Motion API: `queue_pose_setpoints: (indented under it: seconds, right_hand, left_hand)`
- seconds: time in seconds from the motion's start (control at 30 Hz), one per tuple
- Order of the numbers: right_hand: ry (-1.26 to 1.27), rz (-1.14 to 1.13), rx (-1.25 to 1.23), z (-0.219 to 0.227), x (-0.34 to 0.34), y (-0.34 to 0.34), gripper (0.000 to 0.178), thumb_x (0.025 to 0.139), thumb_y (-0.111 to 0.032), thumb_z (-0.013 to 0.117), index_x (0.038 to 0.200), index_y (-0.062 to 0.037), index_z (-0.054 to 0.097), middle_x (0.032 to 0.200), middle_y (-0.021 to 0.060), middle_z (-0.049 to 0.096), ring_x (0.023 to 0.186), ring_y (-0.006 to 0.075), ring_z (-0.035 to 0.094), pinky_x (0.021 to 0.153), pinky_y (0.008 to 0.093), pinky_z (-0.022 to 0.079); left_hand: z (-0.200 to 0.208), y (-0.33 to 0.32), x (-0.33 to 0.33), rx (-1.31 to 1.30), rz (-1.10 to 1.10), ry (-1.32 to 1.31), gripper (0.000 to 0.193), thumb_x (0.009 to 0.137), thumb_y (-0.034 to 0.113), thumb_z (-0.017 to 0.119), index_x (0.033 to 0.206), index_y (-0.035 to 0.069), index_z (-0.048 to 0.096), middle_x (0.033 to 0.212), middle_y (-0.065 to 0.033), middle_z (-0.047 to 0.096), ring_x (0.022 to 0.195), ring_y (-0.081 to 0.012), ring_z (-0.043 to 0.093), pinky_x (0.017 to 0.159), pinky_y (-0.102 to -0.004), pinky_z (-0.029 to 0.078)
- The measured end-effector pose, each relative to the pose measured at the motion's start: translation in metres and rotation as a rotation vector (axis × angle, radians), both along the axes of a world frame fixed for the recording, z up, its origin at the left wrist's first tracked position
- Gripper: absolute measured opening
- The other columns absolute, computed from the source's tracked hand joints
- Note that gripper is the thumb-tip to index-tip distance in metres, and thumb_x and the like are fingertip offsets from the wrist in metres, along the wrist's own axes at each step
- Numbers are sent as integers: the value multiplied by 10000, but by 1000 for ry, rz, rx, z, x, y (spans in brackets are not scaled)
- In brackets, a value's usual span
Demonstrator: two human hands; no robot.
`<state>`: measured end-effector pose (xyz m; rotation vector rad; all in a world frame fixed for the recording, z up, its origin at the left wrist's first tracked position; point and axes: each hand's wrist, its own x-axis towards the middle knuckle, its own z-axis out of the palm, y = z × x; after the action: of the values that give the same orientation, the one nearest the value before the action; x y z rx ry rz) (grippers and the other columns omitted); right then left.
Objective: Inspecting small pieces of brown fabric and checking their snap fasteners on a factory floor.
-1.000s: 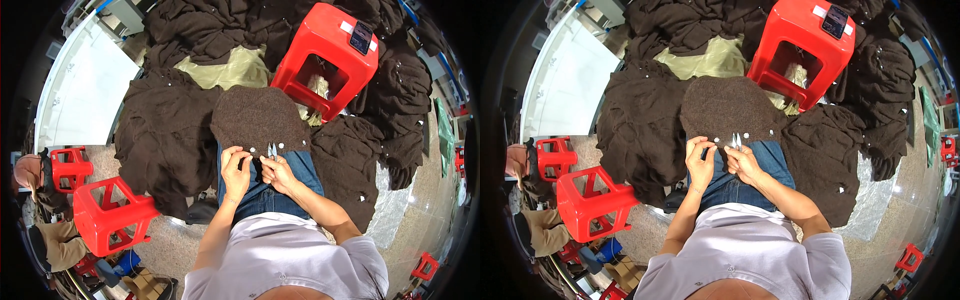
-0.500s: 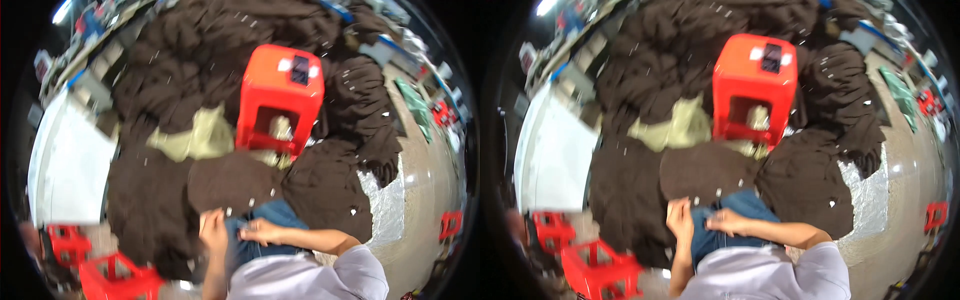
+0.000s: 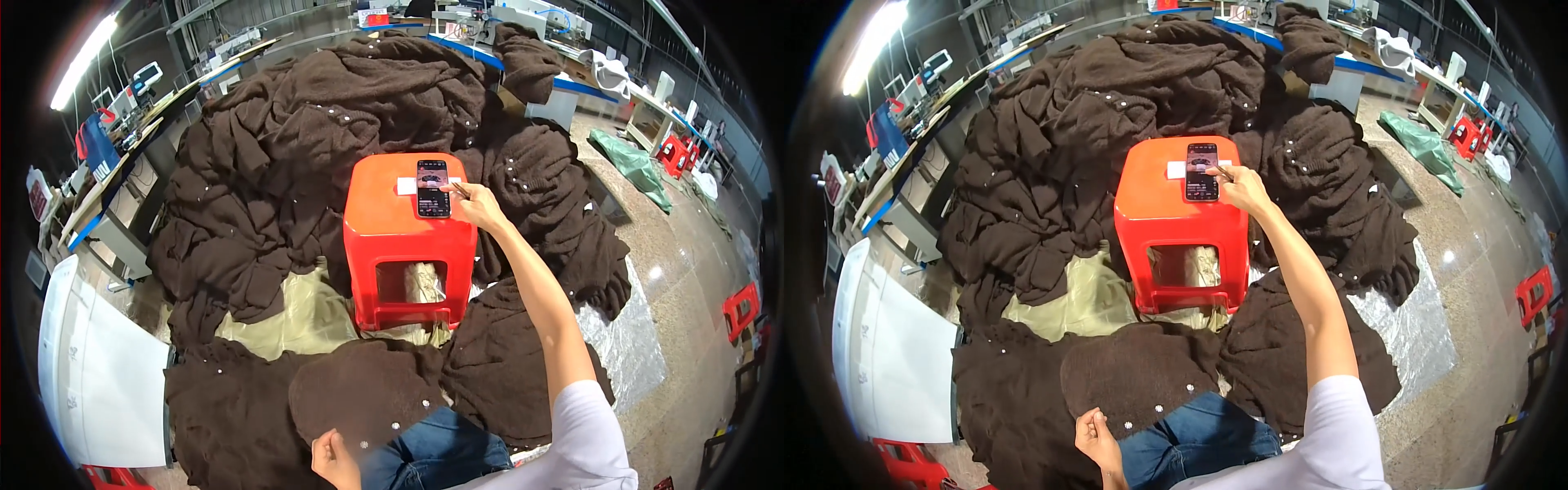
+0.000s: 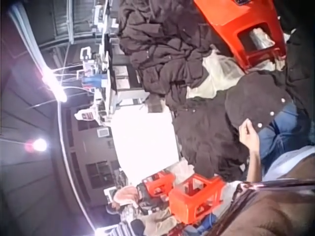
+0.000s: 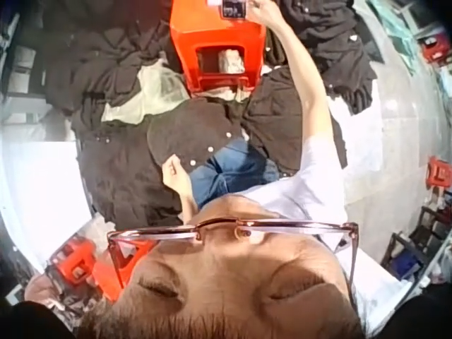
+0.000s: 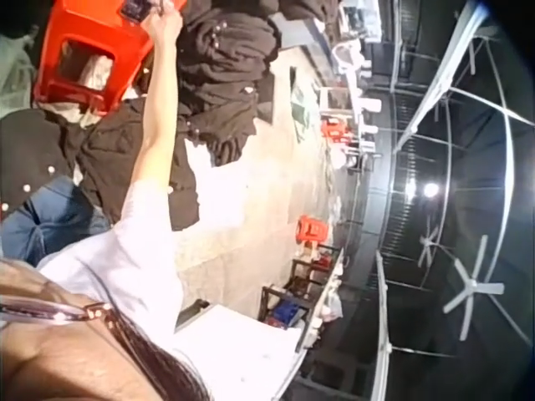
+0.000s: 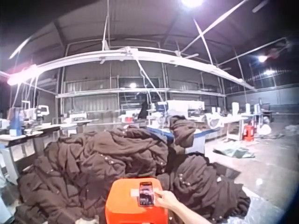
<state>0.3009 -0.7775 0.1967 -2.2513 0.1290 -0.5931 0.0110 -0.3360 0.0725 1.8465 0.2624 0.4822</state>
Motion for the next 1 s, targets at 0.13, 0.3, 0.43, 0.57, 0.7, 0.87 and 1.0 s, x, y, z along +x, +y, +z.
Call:
queue_pose_setpoints:
  seconds: [0.13, 0.3, 0.43, 0.57, 0.7, 0.87, 1.0]
  right_hand:
    - [141, 58, -144, -8, 32, -9, 257, 885, -156, 576, 1079, -174, 743, 856, 167, 696, 771, 288, 684, 721, 391, 517]
    - [160, -67, -317, -13, 50, -8, 280, 894, -167, 546, 1122, -173, 710, 987, 189, 699, 973, 377, 658, 850, 464, 516]
    - [36, -190, -197, -22, 50, -21, 348, 904, -199, 567, 1246, -177, 632, 1024, 189, 695, 1006, 389, 648, 858, 468, 507]
    - [-60, -88, 100, -29, 2, 13, 270, 921, -199, 590, 1167, -106, 652, 961, 194, 695, 904, 319, 695, 773, 398, 516]
    - [33, 81, 114, -82, -84, 36, 183, 930, -132, 614, 1044, -13, 692, 893, 79, 720, 844, 95, 640, 786, 293, 517]
    - [311, 144, 200, -128, -167, 71, 170, 921, -116, 623, 1036, -12, 693, 848, 79, 716, 813, 117, 650, 758, 306, 513]
    - [323, 287, 265, -156, -199, 89, 210, 918, -154, 596, 1047, -16, 686, 898, 142, 714, 862, 196, 693, 775, 336, 518]
  left_hand:
    - [-7, 4, 2, -44, 16, 63, 72, 935, -5, 606, 991, -27, 646, 811, -14, 620, 726, -58, 560, 669, -191, 461]
    - [-9, 4, 0, -6, 7, 100, 67, 934, -7, 606, 986, -27, 643, 820, -22, 628, 728, -70, 574, 689, -195, 472]
    - [-9, -1, 4, -39, -16, 102, 69, 934, -6, 606, 988, -26, 643, 827, -26, 634, 718, -77, 581, 679, -201, 474]
    - [1, -4, 1, 8, 15, 85, 64, 928, -10, 607, 974, -24, 649, 816, -28, 630, 704, -80, 582, 654, -207, 473]
    - [17, -19, -7, 62, -85, 57, 48, 912, -14, 624, 937, -34, 660, 788, -42, 627, 665, -82, 582, 616, -216, 470]
    - [23, -32, -28, 172, -183, 14, 34, 894, -14, 633, 897, -29, 664, 766, -73, 642, 630, -100, 589, 587, -226, 458]
    - [32, -33, -38, 241, -243, 160, 126, 924, 93, 617, 987, 23, 700, 915, -100, 707, 817, -189, 679, 767, -292, 535]
